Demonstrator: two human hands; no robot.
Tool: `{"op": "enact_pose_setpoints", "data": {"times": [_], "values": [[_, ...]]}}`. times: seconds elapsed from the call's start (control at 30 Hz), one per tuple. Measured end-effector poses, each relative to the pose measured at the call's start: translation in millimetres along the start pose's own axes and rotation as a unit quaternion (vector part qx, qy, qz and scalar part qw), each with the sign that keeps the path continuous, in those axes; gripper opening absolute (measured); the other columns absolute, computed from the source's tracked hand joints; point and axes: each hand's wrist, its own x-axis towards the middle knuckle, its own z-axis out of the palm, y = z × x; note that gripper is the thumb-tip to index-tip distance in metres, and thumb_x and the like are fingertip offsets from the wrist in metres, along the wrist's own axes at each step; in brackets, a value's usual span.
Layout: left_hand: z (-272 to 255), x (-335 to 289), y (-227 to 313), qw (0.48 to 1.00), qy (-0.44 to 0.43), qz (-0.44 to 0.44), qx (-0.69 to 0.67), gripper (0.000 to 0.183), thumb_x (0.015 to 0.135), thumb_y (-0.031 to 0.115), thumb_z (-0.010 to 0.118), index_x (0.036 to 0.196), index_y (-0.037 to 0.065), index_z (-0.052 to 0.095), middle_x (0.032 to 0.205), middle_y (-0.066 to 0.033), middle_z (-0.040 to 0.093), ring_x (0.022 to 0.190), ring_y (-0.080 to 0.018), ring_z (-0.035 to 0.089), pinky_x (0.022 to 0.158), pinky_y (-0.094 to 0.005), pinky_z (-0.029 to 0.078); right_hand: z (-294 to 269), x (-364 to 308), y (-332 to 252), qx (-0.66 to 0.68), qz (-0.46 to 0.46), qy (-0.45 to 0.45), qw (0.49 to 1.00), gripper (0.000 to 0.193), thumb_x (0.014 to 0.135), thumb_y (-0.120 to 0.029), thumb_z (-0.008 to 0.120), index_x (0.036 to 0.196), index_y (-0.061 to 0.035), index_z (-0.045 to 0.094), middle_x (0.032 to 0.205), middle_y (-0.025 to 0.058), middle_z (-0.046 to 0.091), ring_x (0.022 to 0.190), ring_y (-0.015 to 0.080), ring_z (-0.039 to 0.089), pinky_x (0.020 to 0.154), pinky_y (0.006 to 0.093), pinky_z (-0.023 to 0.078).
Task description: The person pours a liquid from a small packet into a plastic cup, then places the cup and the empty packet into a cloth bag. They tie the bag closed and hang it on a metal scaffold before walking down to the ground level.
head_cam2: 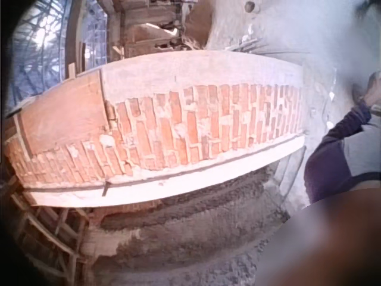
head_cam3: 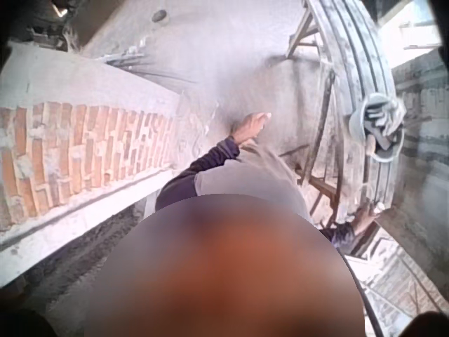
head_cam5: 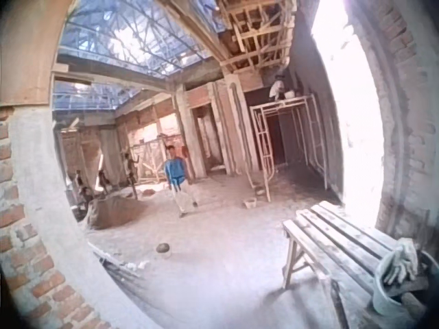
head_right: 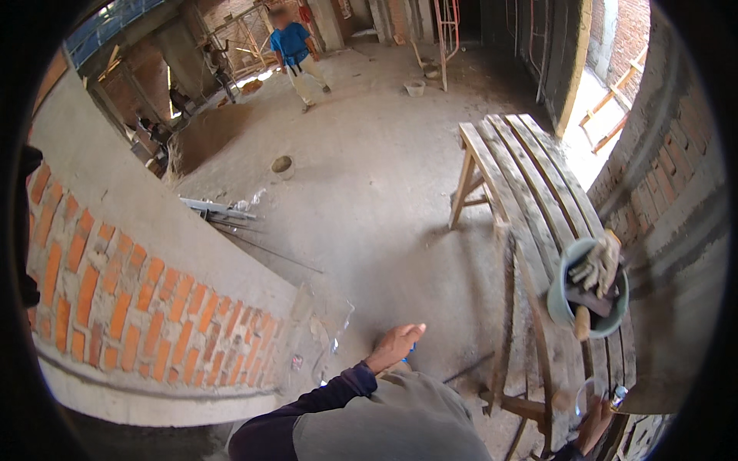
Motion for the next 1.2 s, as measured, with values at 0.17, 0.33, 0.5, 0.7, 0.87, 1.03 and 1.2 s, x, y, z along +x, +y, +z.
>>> {"op": "enact_pose_setpoints", "data": {"times": [0.17,0.33,0.5,0.7,0.87,1.03,1.2], "values": [[-117.3,74.3,15.6,0.983,-0.041,0.076,0.161,0.061,0.103,0.057,0.054,0.078,0.002,0.048,0.070,-0.0100,0.044,0.067,-0.0202,0.044,0.063,-0.0411,0.040,119.3,-59.8,-64.2,-0.090,0.055,-0.170,0.980,0.027,0.092,-0.030,0.072,0.104,-0.0064,0.073,0.090,0.0076,0.066,0.073,0.0194,0.058,0.068,0.0344,0.047],[-208.5,132.8,29.4,0.986,-0.006,0.147,0.080,0.052,0.096,0.048,0.066,0.085,0.000,0.051,0.071,-0.0160,0.049,0.065,-0.0273,0.047,0.062,-0.0439,0.041,333.9,-57.8,-154.7,0.115,0.104,-0.286,0.946,0.019,0.100,-0.022,0.064,0.091,-0.0059,0.068,0.066,-0.0008,0.059,0.052,0.0078,0.053,0.043,0.0257,0.040],[-255.9,177.8,-2.9,0.994,0.059,0.087,-0.011,0.042,0.093,0.038,0.069,0.086,-0.001,0.054,0.073,-0.0194,0.055,0.066,-0.0329,0.052,0.064,-0.0458,0.043,504.3,-50.6,-324.3,0.146,-0.008,-0.439,0.887,0.017,0.098,-0.017,0.060,0.108,-0.0055,0.068,0.066,0.0010,0.059,0.050,0.0095,0.054,0.042,0.0272,0.043],[-340.0,263.4,-190.3,0.967,0.183,-0.096,0.150,0.043,0.092,0.045,0.064,0.094,0.002,0.067,0.090,-0.0242,0.069,0.085,-0.0435,0.066,0.076,-0.0529,0.051,703.1,5.6,-464.5,0.068,-0.175,-0.531,0.826,0.029,0.091,-0.011,0.060,0.119,-0.0058,0.067,0.067,0.0038,0.063,0.052,0.0110,0.057,0.047,0.0296,0.048],[-370.4,220.3,-372.5,0.829,0.284,-0.472,0.099,0.060,0.098,0.052,0.041,0.121,0.006,0.072,0.119,-0.0251,0.072,0.108,-0.0426,0.070,0.101,-0.0523,0.049,841.6,54.2,-570.1,-0.015,-0.328,-0.589,0.738,0.030,0.090,-0.016,0.064,0.116,-0.0034,0.069,0.071,0.0141,0.069,0.059,0.0226,0.067,0.060,0.0377,0.053],[-364.0,197.1,-395.8,0.823,0.212,-0.497,0.176,0.042,0.087,0.011,0.069,0.128,0.015,0.066,0.103,-0.0135,0.076,0.096,-0.0334,0.074,0.080,-0.0456,0.059,931.4,75.6,-685.4,-0.049,-0.409,-0.652,0.636,0.032,0.091,-0.025,0.065,0.114,-0.0049,0.070,0.078,0.0186,0.072,0.072,0.0331,0.072,0.067,0.0419,0.055],[-342.2,259.8,-378.4,0.746,0.446,-0.479,-0.123,0.024,0.089,0.028,0.069,0.106,0.011,0.071,0.087,-0.0184,0.070,0.078,-0.0322,0.070,0.070,-0.0472,0.055,1044.1,46.2,-780.4,-0.076,-0.464,-0.675,0.568,0.038,0.091,-0.032,0.063,0.115,-0.0032,0.069,0.083,0.0217,0.072,0.081,0.0392,0.072,0.073,0.0468,0.055]]}}
